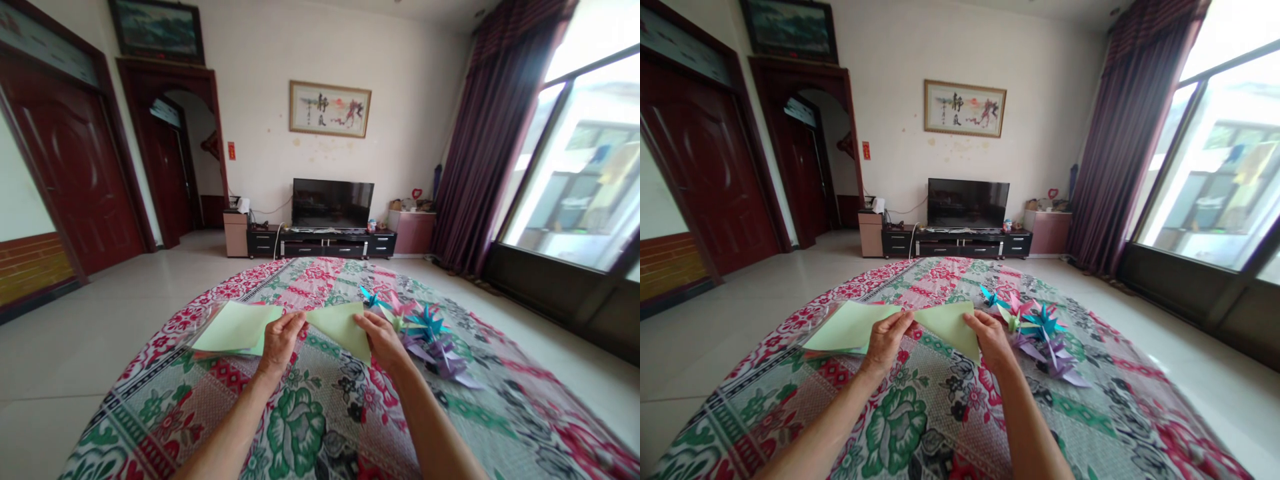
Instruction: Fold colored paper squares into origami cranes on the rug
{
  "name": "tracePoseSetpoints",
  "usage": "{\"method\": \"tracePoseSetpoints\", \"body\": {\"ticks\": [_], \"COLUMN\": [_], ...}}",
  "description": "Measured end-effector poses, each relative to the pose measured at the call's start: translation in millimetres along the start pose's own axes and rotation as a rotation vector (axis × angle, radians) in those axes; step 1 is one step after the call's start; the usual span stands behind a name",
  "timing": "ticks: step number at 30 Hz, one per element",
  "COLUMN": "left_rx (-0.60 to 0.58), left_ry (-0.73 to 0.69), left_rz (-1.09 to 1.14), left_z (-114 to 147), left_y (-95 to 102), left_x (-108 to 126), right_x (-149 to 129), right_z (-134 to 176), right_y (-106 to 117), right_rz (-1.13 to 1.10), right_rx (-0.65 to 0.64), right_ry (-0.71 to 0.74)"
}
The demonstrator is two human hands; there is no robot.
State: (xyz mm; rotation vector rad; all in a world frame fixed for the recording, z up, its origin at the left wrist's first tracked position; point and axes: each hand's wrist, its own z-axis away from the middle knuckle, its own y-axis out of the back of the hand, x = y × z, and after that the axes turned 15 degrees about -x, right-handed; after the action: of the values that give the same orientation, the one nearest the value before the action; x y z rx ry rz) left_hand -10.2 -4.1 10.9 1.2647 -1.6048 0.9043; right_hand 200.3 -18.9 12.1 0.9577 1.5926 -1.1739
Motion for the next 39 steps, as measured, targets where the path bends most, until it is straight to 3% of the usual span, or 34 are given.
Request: {"method": "tracePoseSetpoints", "body": {"ticks": [21, 29, 33, 39], "left_rx": [0.045, 0.054, 0.07, 0.078], "left_ry": [0.046, 0.114, 0.24, 0.206], "left_rz": [0.125, 0.089, -0.093, -0.627], "left_z": [-1.8, -0.3, -1.8, 0.8], "left_y": [-2.3, -6.1, -3.6, 1.4], "left_x": [-5.6, -8.8, -23.0, -28.6], "right_x": [-4.6, -6.6, 0.7, 21.2], "right_z": [0.4, 0.0, 0.1, -6.6], "right_y": [-1.6, -2.7, 3.6, 18.5], "right_rz": [0.006, 0.05, 0.259, 0.631], "right_rx": [0.061, 0.188, 0.217, 0.274], "right_ry": [0.066, -0.013, -0.098, -0.087]}}
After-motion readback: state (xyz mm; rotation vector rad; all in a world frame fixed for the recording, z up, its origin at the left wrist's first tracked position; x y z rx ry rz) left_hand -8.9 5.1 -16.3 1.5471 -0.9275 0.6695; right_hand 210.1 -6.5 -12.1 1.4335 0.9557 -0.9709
